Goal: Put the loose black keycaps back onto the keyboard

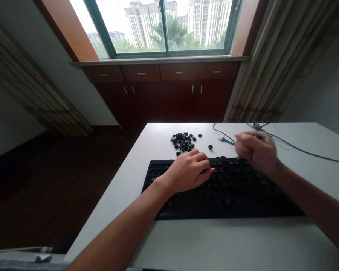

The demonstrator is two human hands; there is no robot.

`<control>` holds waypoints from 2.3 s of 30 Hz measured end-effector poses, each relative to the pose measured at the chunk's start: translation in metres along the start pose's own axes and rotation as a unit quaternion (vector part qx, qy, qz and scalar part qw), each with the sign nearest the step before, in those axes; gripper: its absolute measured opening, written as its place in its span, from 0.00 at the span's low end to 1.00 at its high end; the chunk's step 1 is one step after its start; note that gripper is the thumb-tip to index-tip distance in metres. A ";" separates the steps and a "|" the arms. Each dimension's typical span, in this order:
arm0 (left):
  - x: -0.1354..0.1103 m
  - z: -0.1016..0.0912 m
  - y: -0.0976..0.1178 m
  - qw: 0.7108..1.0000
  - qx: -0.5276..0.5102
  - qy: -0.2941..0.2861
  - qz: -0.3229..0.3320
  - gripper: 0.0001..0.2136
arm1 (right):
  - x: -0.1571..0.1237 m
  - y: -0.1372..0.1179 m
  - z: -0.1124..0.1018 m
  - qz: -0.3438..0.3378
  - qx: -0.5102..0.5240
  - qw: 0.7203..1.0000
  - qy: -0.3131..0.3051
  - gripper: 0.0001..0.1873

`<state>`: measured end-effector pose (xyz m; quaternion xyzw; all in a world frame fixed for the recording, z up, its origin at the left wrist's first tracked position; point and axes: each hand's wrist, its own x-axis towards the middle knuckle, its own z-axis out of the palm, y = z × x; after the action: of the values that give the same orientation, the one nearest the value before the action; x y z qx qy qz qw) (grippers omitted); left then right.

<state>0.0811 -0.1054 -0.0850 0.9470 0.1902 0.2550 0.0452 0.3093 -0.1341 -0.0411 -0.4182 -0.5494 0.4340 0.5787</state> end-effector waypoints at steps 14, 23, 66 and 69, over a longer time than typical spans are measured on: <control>-0.007 -0.017 -0.024 0.975 0.050 0.076 -0.202 0.11 | -0.008 0.027 -0.009 -0.002 -0.196 0.981 0.005 0.16; -0.035 -0.025 -0.082 0.941 -0.047 0.057 -0.330 0.18 | -0.011 0.020 -0.004 -0.026 -0.356 0.934 -0.019 0.17; -0.036 -0.009 -0.088 0.971 -0.024 0.034 -0.236 0.12 | 0.071 0.023 0.055 0.141 -0.086 0.964 -0.210 0.20; -0.035 -0.011 -0.085 0.968 -0.043 0.034 -0.246 0.10 | 0.070 0.015 0.054 0.236 0.087 0.949 -0.192 0.15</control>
<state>0.0190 -0.0404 -0.1070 0.8592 0.4073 0.2759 0.1410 0.2557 -0.0620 -0.0335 -0.3930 -0.4961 0.6759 0.3777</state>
